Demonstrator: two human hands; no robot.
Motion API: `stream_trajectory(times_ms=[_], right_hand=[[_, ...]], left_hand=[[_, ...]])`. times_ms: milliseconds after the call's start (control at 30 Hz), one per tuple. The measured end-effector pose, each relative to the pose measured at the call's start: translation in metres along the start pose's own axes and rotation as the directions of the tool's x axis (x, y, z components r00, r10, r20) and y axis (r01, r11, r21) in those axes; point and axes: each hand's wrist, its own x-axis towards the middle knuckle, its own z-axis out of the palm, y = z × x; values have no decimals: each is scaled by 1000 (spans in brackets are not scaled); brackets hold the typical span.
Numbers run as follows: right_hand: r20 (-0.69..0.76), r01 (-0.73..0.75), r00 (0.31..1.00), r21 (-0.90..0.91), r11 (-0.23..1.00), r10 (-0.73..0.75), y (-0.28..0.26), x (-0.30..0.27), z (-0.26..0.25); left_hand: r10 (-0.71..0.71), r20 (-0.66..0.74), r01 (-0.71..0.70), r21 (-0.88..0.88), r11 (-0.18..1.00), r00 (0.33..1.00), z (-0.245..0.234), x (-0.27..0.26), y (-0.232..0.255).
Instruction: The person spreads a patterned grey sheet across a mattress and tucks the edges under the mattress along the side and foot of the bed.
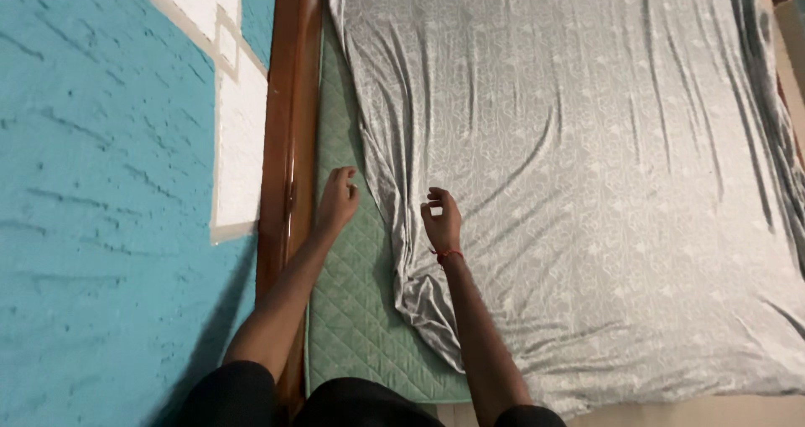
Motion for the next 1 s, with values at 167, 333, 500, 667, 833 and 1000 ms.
stream_trajectory(times_ms=[167, 333, 500, 667, 833, 1000], right_hand=[[-1, -5, 1000, 66, 998, 5, 14, 25, 19], [38, -10, 999, 78, 997, 8, 33, 49, 41], [56, 2, 998, 37, 999, -4, 50, 69, 64], [68, -37, 997, 59, 998, 33, 69, 86, 90], [74, -46, 996, -39, 998, 49, 88, 97, 106], [86, -112, 989, -61, 992, 118, 102, 98, 118]], left_hand=[[-56, -9, 56, 7, 998, 998, 14, 24, -17], [-49, -14, 49, 3, 999, 999, 23, 39, -40], [-48, 7, 47, 63, 997, 999, 33, 53, -68], [-142, 70, 135, 90, 987, 987, 38, 69, -84], [-160, 86, 142, 186, 972, 983, 51, 81, -108], [-87, 85, 60, 279, 958, 993, 57, 107, -137]])
